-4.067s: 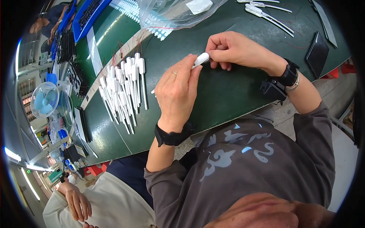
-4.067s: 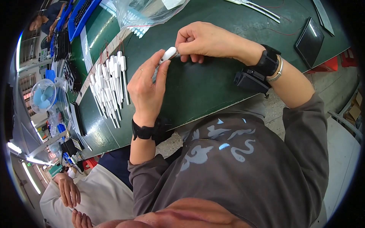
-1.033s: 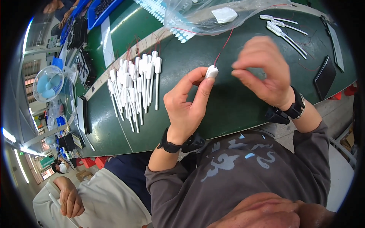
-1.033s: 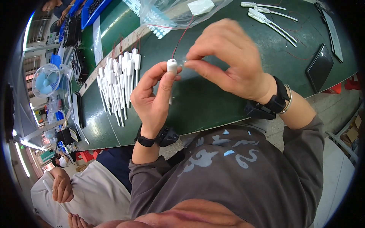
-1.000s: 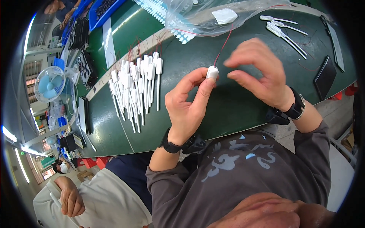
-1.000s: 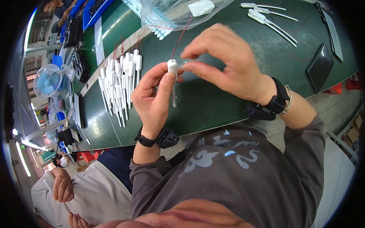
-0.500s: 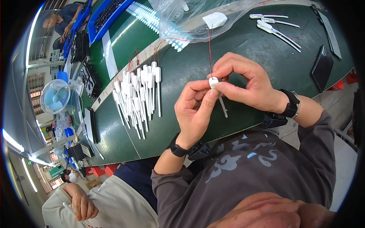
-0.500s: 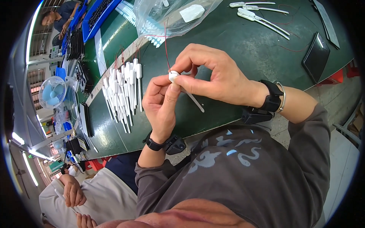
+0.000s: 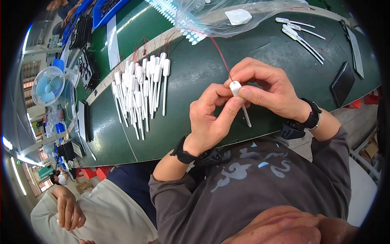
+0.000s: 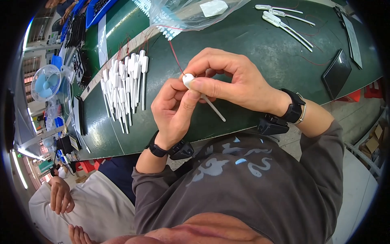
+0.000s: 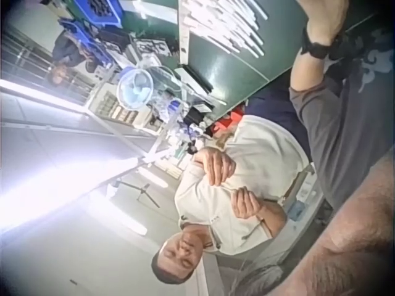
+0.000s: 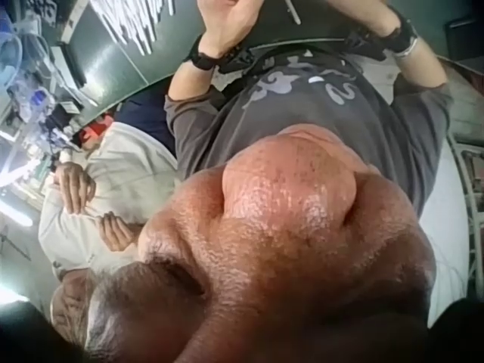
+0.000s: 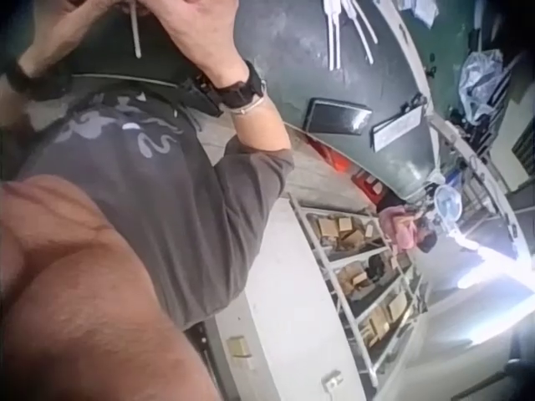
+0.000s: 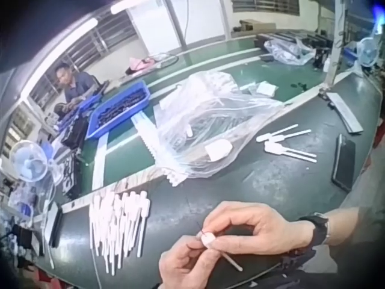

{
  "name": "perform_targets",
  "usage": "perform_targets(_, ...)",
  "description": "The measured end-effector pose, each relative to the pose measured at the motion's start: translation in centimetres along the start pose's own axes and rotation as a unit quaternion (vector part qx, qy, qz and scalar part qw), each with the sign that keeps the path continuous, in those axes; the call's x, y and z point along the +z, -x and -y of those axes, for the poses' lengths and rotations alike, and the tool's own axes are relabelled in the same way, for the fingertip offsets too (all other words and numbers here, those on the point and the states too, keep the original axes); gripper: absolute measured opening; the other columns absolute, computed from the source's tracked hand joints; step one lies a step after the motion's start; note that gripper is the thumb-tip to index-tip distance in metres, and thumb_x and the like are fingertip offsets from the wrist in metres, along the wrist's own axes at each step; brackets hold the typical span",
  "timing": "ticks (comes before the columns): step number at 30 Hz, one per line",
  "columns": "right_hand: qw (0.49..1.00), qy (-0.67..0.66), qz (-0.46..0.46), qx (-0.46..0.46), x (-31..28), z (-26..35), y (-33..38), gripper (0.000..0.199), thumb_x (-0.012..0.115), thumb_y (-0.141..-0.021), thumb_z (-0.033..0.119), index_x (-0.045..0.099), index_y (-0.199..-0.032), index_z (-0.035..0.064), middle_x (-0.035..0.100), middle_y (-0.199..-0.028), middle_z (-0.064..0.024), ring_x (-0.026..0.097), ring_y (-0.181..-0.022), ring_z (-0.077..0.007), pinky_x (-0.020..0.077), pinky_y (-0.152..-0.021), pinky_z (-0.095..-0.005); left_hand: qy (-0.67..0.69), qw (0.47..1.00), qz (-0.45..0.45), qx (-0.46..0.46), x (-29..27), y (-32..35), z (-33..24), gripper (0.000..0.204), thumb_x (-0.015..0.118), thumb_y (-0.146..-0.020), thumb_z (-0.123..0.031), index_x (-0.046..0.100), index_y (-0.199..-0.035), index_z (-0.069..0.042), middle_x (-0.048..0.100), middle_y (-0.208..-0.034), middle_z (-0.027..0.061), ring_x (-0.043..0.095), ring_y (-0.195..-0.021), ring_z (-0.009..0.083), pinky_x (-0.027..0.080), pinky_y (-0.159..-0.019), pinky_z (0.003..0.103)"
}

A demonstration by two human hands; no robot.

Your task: The person assembles electronic components by hand, inserting wires into white plastic housings and snapping the covers shut. They then join these housings to long white plastic rods, aligning the parts and pressing them together before setting the completed units aside on the green workbench.

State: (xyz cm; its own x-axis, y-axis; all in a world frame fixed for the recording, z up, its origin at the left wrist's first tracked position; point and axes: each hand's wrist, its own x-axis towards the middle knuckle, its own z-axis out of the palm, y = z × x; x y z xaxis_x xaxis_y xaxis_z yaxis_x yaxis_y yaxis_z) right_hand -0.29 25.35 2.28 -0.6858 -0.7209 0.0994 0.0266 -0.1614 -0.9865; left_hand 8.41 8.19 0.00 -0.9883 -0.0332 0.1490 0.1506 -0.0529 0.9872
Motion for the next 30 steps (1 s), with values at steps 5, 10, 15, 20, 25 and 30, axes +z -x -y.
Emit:
perform_targets(5,0.999,-0.020,0.034,0.019,-0.4,-0.3,0.1,0.013,0.063,-0.094,0.012,0.065,-0.101,0.0008,0.056,-0.109,-0.0088,0.057,-0.093,-0.0143,0.0479,-0.081,-0.0289,-0.061,0.998,0.003,0.027,0.1,0.1,-0.5,0.013,0.070,-0.091,-0.005,0.061,-0.095,0.003,0.073,-0.084,0.0100,0.072,-0.076,0.0144,0.056,-0.066,0.025)
perform_targets(10,0.998,-0.006,0.063,-0.009,-0.3,0.1,0.5,0.018,0.061,-0.097,0.018,0.063,-0.101,0.0007,0.055,-0.107,-0.0091,0.054,-0.096,-0.0143,0.0459,-0.083,-0.0289,-0.148,0.983,-0.008,0.111,0.3,0.2,-0.7,0.015,0.077,-0.084,-0.006,0.063,-0.087,0.001,0.072,-0.078,0.0092,0.072,-0.067,0.0159,0.053,-0.058,0.025)
perform_targets(15,0.996,-0.049,0.069,0.024,0.3,-0.1,1.1,0.020,0.058,-0.098,0.021,0.060,-0.102,0.0012,0.054,-0.107,-0.0091,0.053,-0.096,-0.0142,0.0443,-0.085,-0.0291,-0.157,0.975,-0.016,0.159,0.5,0.5,-0.1,0.018,0.081,-0.080,-0.008,0.065,-0.085,-0.001,0.070,-0.071,0.0079,0.069,-0.060,0.0177,0.050,-0.052,0.026)
perform_targets(20,0.995,-0.065,0.068,0.016,0.7,-0.7,2.0,0.022,0.057,-0.100,0.023,0.057,-0.106,0.0015,0.054,-0.108,-0.0092,0.053,-0.098,-0.0147,0.0442,-0.087,-0.0301,-0.184,0.963,-0.009,0.197,0.6,0.8,-0.2,0.020,0.082,-0.078,-0.010,0.065,-0.085,-0.001,0.068,-0.068,0.0079,0.065,-0.053,0.0181,0.047,-0.049,0.027)
perform_targets(25,0.996,-0.036,0.072,0.041,0.4,0.1,1.6,0.020,0.055,-0.101,0.018,0.055,-0.109,0.0005,0.056,-0.108,-0.0089,0.058,-0.094,-0.0146,0.0483,-0.084,-0.0291,-0.218,0.951,0.076,0.204,-1.6,-0.7,-1.0,0.017,0.078,-0.083,-0.012,0.065,-0.086,-0.001,0.068,-0.067,0.0053,0.060,-0.051,0.0125,0.045,-0.047,0.025)
perform_targets(30,0.989,0.024,0.061,0.131,0.5,0.9,1.2,0.017,0.055,-0.101,0.014,0.055,-0.110,-0.0005,0.060,-0.104,-0.0068,0.063,-0.085,-0.0122,0.0531,-0.073,-0.0262,0.022,0.996,-0.078,-0.045,-1.5,-1.2,-1.3,0.016,0.072,-0.091,-0.016,0.066,-0.088,-0.001,0.068,-0.073,0.0022,0.057,-0.057,0.0049,0.043,-0.049,0.021)
